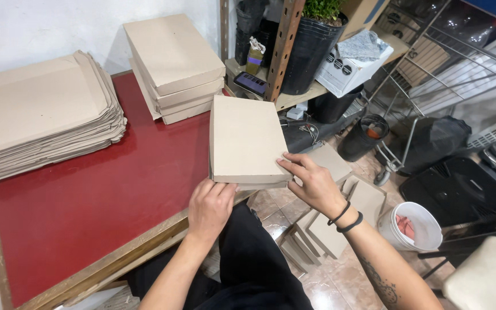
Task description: The person assembles flat-packed cardboard boxes by folding the side flaps and tucking the tabs into slots. They repeat this process for multiple boxes, stacking the finished ones on the right side of the table.
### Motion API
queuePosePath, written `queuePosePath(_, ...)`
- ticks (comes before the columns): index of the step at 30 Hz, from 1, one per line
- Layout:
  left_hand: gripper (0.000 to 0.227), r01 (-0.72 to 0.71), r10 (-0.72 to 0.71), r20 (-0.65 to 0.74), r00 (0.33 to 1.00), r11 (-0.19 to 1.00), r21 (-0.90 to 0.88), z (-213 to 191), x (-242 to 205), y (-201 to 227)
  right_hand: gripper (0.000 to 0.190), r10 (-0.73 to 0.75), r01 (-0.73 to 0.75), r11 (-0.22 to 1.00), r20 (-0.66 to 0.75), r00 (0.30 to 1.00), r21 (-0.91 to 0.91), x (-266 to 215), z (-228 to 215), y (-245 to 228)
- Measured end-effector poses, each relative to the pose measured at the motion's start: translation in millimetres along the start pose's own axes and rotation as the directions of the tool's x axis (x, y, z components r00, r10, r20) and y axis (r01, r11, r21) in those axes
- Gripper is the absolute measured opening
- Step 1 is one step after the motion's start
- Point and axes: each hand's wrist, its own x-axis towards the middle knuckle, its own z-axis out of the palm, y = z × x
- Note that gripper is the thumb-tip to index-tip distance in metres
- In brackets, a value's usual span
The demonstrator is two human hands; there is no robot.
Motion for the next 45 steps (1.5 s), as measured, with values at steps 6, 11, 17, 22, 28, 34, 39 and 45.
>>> queuePosePath(6, 0.012, 0.02, -0.021, -0.025, 0.999, 1.0, -0.024, 5.1, -1.9, -3.1, 0.061, 0.031, -0.031, 0.997, -0.005, 1.0, -0.065, -6.7, -7.1, -21.1)
queuePosePath(11, 0.007, 0.056, -0.058, -0.063, 0.996, 0.998, -0.037, 4.5, -5.9, 1.2, 0.061, 0.01, -0.011, 0.995, -0.012, 1.0, -0.102, -26.0, 25.3, -13.4)
queuePosePath(17, 0.015, 0.166, -0.209, -0.13, 0.969, 0.945, -0.281, 3.1, -6.8, 1.7, 0.065, -0.041, 0.037, 0.998, -0.071, 0.997, -0.054, -43.7, 47.2, -2.3)
queuePosePath(22, 0.041, 0.388, -0.528, -0.054, 0.848, 0.686, -0.616, -31.9, 8.9, 3.5, 0.065, -0.115, 0.12, 0.993, -0.162, 0.98, 0.022, -41.1, 55.8, -10.3)
queuePosePath(28, 0.04, 0.521, -0.735, 0.275, 0.62, 0.123, -0.844, -39.1, 11.1, -4.7, 0.06, -0.145, 0.156, 0.987, -0.226, 0.963, 0.031, -29.5, 74.6, -10.0)
queuePosePath(34, 0.054, 0.608, -0.709, 0.462, 0.533, -0.059, -0.792, -43.0, 19.6, -28.1, 0.06, -0.208, 0.211, 0.977, -0.238, 0.949, -0.013, -21.7, 75.2, -10.3)
queuePosePath(39, 0.082, 0.765, -0.638, 0.546, 0.543, 0.108, -0.635, -83.8, 44.7, -27.2, 0.059, -0.222, 0.219, 0.975, -0.248, 0.943, -0.038, -20.0, 78.2, -7.3)
queuePosePath(45, 0.088, 0.864, -0.572, 0.648, 0.502, 0.309, -0.397, -123.0, 70.1, -26.9, 0.06, -0.241, 0.212, 0.965, -0.204, 0.949, -0.151, -16.7, 75.5, -12.7)
